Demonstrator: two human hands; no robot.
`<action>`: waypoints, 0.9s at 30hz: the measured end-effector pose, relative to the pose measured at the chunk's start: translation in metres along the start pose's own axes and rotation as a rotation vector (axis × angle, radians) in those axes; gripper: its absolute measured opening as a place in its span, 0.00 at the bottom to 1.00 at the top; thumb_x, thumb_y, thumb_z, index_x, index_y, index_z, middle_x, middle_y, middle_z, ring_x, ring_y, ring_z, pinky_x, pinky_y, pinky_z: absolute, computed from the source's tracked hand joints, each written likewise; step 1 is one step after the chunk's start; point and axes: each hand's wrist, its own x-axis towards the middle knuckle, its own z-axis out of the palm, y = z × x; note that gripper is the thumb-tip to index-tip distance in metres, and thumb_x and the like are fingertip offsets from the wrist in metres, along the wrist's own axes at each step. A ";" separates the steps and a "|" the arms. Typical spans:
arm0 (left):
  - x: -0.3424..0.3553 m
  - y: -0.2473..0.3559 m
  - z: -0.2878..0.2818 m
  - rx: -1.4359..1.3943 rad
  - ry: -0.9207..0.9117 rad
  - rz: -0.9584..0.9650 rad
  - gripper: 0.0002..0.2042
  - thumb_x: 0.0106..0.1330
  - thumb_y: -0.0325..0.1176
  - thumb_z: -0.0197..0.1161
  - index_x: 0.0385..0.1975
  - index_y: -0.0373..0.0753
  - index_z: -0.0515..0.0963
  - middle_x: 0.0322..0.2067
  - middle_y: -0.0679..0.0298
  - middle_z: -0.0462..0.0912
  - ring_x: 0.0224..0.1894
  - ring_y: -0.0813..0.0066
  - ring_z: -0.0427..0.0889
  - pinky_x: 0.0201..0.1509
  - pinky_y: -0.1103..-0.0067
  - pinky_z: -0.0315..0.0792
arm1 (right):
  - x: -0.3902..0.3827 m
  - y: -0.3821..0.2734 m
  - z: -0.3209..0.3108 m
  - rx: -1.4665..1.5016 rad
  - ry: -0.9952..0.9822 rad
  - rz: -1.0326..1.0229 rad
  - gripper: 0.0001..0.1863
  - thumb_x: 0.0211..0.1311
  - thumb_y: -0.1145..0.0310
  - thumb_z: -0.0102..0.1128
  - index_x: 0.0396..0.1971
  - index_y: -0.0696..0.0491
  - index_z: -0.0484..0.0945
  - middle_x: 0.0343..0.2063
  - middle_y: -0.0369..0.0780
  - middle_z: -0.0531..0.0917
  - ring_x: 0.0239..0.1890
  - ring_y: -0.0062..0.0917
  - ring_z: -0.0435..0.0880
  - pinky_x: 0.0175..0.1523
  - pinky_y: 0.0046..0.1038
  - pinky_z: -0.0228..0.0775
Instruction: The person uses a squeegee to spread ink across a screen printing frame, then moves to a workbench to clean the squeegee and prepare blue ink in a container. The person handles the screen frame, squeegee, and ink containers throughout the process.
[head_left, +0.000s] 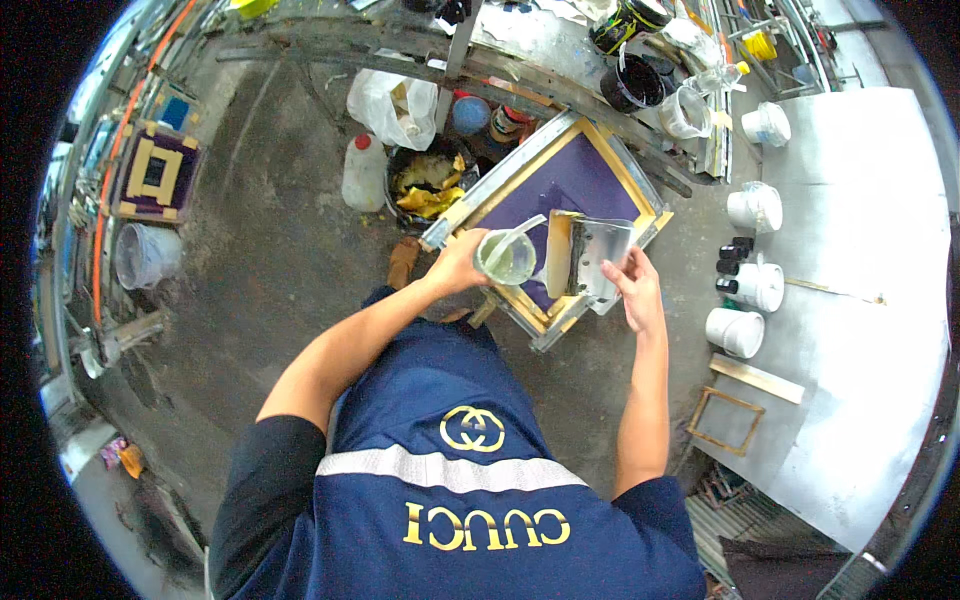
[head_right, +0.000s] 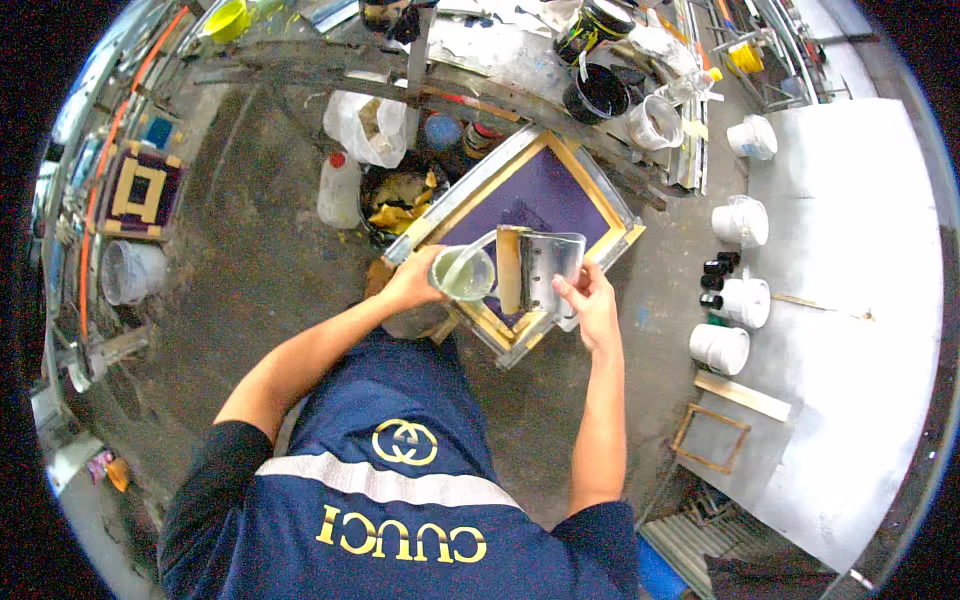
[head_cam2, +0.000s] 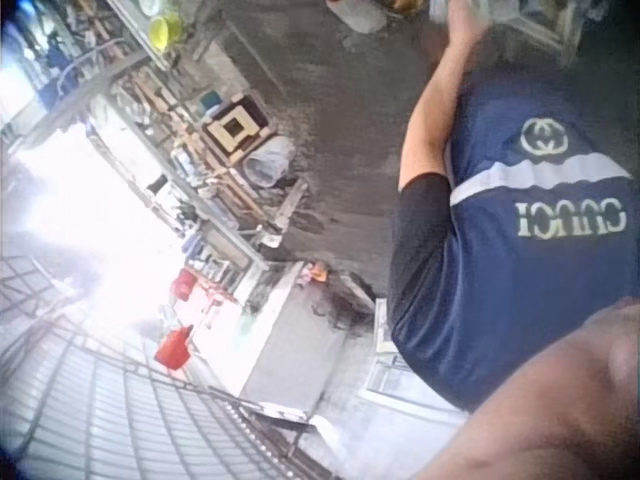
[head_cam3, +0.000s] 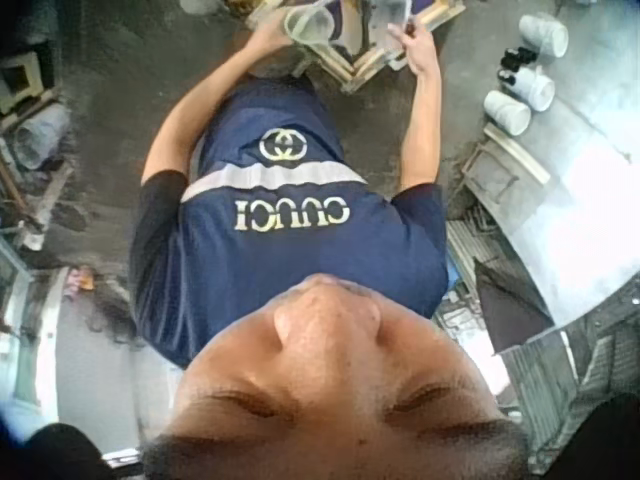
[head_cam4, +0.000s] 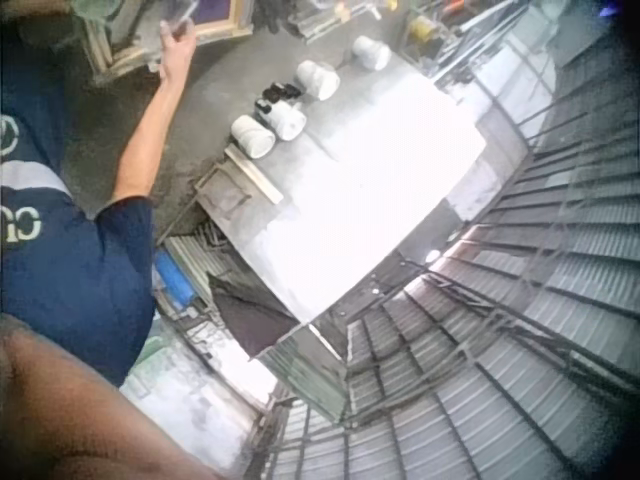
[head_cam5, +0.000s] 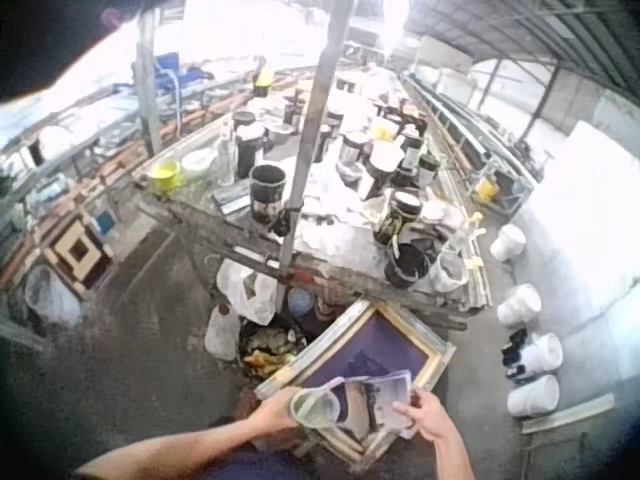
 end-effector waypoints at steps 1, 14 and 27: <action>0.007 0.001 0.007 -0.057 -0.011 0.000 0.42 0.42 0.39 0.84 0.62 0.38 0.74 0.58 0.53 0.80 0.62 0.56 0.79 0.67 0.67 0.72 | -0.020 -0.022 0.015 -0.061 0.092 -0.082 0.23 0.62 0.70 0.75 0.55 0.58 0.78 0.34 0.30 0.81 0.36 0.14 0.76 0.44 0.20 0.72; 0.051 0.158 0.001 -0.478 0.126 0.213 0.46 0.41 0.39 0.83 0.62 0.37 0.63 0.55 0.48 0.74 0.60 0.47 0.77 0.62 0.64 0.74 | -0.113 -0.048 0.075 -0.267 0.828 -0.812 0.17 0.67 0.78 0.67 0.50 0.60 0.69 0.39 0.41 0.85 0.38 0.19 0.82 0.46 0.23 0.77; 0.052 0.198 -0.048 -0.602 0.226 0.234 0.46 0.41 0.35 0.80 0.66 0.42 0.68 0.57 0.50 0.68 0.59 0.49 0.76 0.64 0.66 0.73 | -0.101 -0.059 0.085 -0.436 0.790 -0.775 0.20 0.65 0.81 0.68 0.55 0.66 0.74 0.50 0.48 0.84 0.50 0.29 0.83 0.56 0.31 0.79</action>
